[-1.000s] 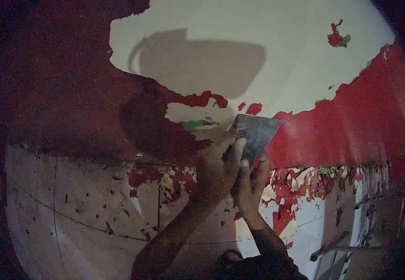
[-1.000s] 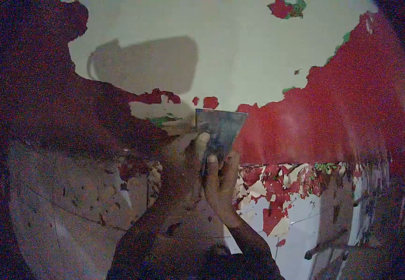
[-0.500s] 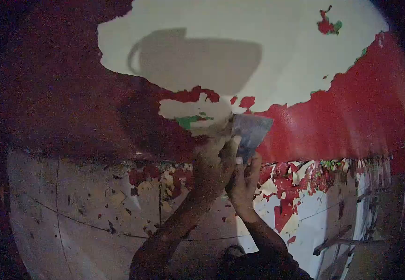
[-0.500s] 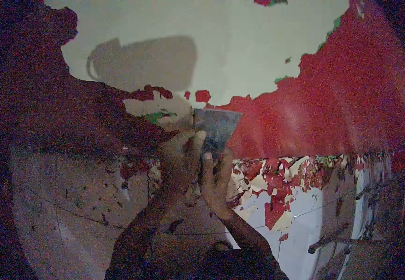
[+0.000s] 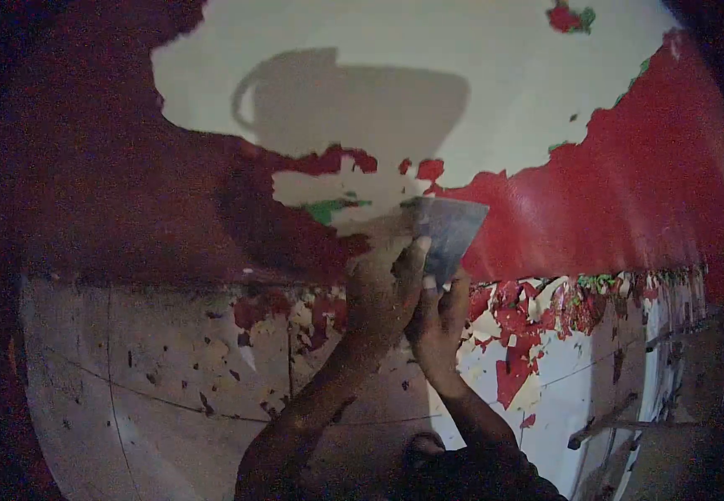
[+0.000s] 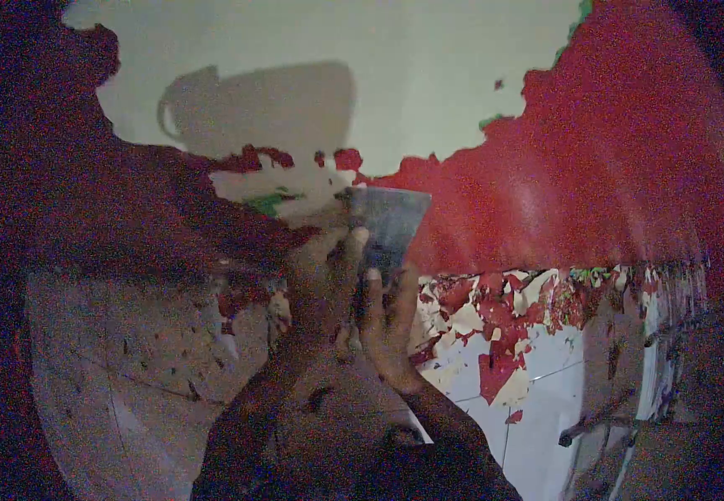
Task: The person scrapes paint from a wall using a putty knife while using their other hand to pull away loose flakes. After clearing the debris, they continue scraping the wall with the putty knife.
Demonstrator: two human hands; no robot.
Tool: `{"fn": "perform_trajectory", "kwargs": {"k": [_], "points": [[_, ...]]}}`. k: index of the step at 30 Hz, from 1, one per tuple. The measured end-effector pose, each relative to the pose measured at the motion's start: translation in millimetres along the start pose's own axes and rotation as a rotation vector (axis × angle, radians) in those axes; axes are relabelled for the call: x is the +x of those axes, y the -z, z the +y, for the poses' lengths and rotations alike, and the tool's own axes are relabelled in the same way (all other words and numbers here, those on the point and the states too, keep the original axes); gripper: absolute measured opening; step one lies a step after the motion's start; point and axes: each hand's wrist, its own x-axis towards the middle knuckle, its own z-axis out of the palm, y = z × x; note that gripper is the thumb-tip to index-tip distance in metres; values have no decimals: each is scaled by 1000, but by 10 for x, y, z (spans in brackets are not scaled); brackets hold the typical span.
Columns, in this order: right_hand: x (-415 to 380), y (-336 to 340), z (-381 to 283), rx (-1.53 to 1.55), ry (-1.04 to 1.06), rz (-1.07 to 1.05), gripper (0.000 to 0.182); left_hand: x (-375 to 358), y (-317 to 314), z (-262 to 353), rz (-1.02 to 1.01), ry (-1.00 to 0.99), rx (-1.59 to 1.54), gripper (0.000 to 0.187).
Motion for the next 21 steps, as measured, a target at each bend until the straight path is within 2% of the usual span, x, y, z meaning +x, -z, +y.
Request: {"fn": "perform_trajectory", "kwargs": {"k": [1, 3, 4, 7, 10, 13, 16, 19, 21], "points": [[-18, 22, -7, 53, -49, -8, 29, -26, 7, 10, -51, 67, 4, 27], [-68, 57, -2, 11, -3, -8, 29, -84, -17, 54, -49, 95, -53, 28], [-50, 47, -23, -3, 35, -8, 29, -64, -15, 84, -44, 95, -81, 28], [43, 86, -22, -76, -28, -28, 28, -12, -28, 18, -29, 4, 18, 28], [42, 78, 74, -93, 115, 10, 27, -71, -63, -29, -65, 100, -92, 28], [28, 84, 87, -153, 130, 13, 28, -108, -58, -58, -73, 76, 72, 27], [-34, 178, 37, -46, -196, -67, 28, -147, -97, -70, -77, 161, -40, 27], [-21, 117, 107, -131, 74, 4, 27, -141, -158, -154, -47, 56, 25, 28], [127, 123, 92, -113, 65, -60, 29, -21, -101, -7, 13, 46, -19, 28]]}}
